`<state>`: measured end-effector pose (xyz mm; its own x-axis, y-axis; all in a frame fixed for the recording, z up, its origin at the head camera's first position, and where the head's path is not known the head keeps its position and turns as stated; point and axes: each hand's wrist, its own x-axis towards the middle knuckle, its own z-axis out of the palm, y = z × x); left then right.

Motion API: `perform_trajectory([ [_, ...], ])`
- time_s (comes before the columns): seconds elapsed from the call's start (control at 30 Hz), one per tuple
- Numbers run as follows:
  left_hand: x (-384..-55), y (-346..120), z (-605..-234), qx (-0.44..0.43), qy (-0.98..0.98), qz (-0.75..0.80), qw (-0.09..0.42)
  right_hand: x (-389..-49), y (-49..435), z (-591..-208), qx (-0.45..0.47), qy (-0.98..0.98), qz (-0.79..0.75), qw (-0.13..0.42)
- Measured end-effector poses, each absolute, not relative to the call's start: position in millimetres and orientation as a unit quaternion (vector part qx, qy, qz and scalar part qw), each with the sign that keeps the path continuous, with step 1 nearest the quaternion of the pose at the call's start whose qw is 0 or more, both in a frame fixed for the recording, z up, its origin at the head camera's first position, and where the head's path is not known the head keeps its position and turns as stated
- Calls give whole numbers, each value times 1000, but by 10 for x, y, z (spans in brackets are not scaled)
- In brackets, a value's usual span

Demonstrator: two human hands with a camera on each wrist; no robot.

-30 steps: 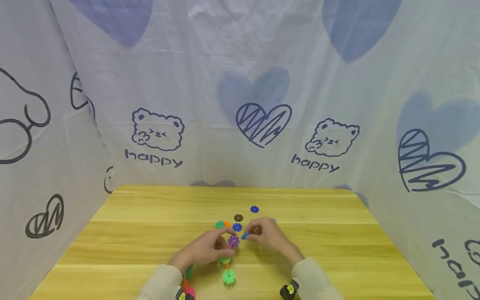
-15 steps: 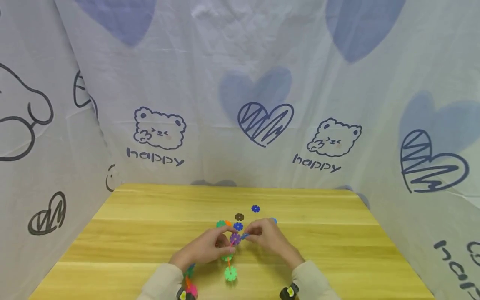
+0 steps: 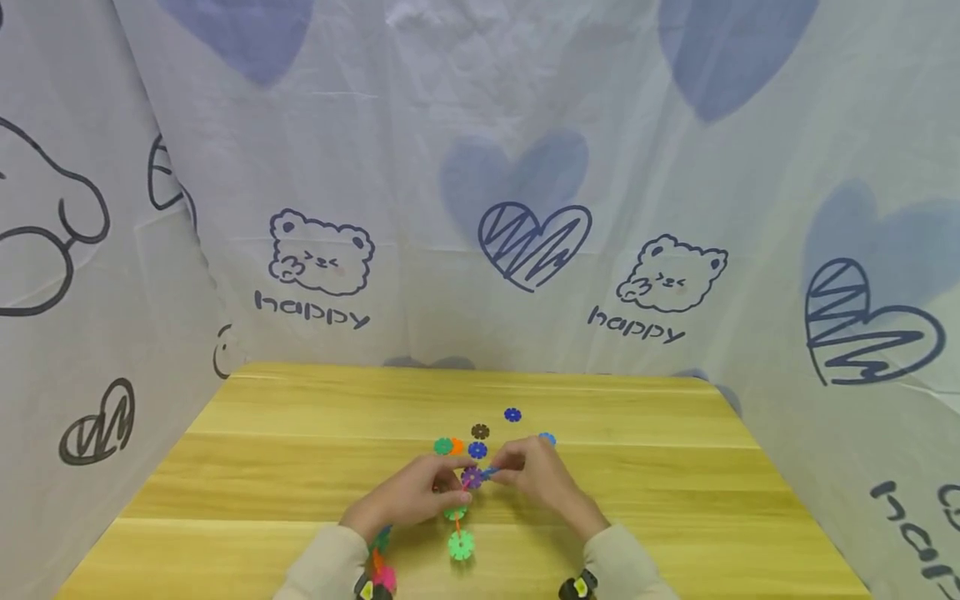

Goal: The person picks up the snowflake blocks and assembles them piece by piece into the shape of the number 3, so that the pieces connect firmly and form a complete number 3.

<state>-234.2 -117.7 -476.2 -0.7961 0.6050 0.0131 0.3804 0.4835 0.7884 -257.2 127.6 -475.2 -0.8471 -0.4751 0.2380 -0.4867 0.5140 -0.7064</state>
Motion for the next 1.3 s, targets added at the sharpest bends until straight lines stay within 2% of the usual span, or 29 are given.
perform_trajectory([
  [0.37,-2316,-1124,-4739,300,841,429,134,-2523,1264,-4735,314,-861,397,55],
  [1.03,-2291,-1117,-4710,317,836,426,138,-2490,1314,-4742,350,-846,399,55],
  [1.3,-2289,-1116,-4659,295,846,418,153,-2490,1309,-4692,366,-842,390,75],
])
